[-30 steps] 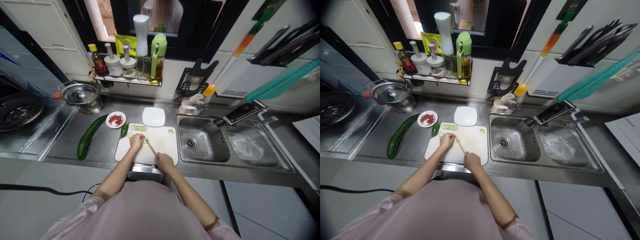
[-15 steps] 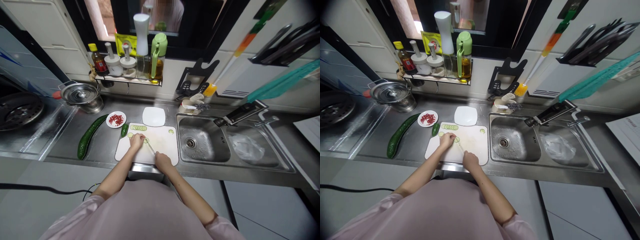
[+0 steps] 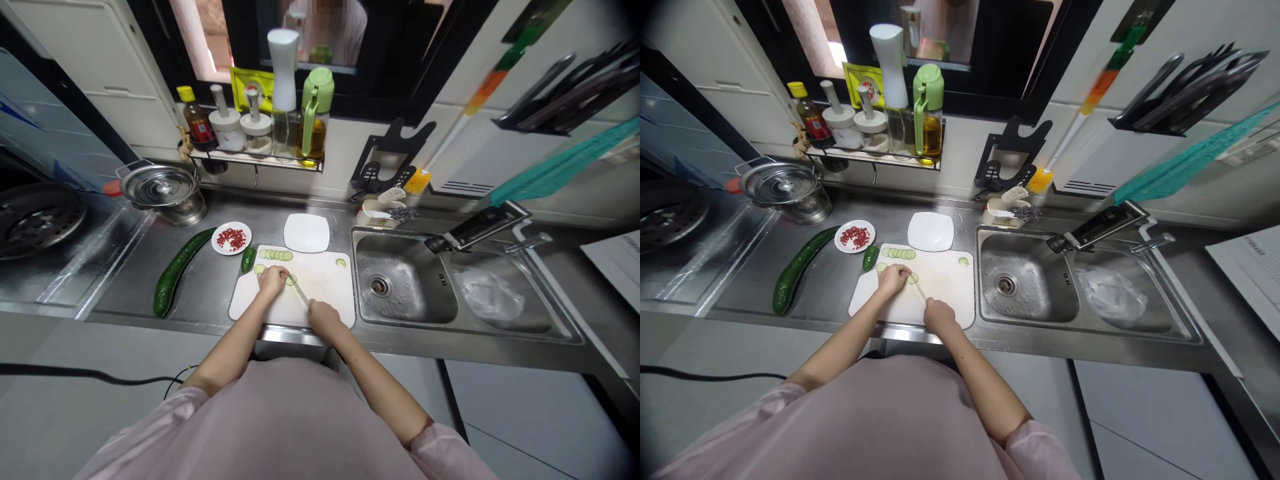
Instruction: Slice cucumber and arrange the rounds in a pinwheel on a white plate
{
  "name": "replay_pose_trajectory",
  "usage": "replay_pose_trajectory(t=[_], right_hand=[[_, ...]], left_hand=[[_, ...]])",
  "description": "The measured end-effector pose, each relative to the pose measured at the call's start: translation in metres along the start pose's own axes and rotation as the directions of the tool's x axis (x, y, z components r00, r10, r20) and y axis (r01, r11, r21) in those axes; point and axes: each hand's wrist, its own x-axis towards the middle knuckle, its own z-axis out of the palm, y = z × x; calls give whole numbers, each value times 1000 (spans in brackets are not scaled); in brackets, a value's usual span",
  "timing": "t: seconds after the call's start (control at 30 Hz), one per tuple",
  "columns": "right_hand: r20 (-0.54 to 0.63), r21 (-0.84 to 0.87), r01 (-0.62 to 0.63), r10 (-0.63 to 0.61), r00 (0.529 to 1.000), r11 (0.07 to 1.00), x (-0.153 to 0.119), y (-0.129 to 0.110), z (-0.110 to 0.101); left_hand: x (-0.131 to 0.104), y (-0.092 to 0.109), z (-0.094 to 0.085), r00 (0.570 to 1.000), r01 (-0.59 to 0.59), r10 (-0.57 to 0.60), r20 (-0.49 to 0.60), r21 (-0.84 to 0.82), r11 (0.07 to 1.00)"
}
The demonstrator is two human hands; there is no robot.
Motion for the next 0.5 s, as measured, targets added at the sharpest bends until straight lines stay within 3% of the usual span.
replay_pose_trajectory(t=[0.5], right_hand=[[3, 1, -7, 7, 1000, 1000, -3, -2, -4]], left_hand=[[5, -5, 5, 1000, 9, -9, 10, 0, 1000]])
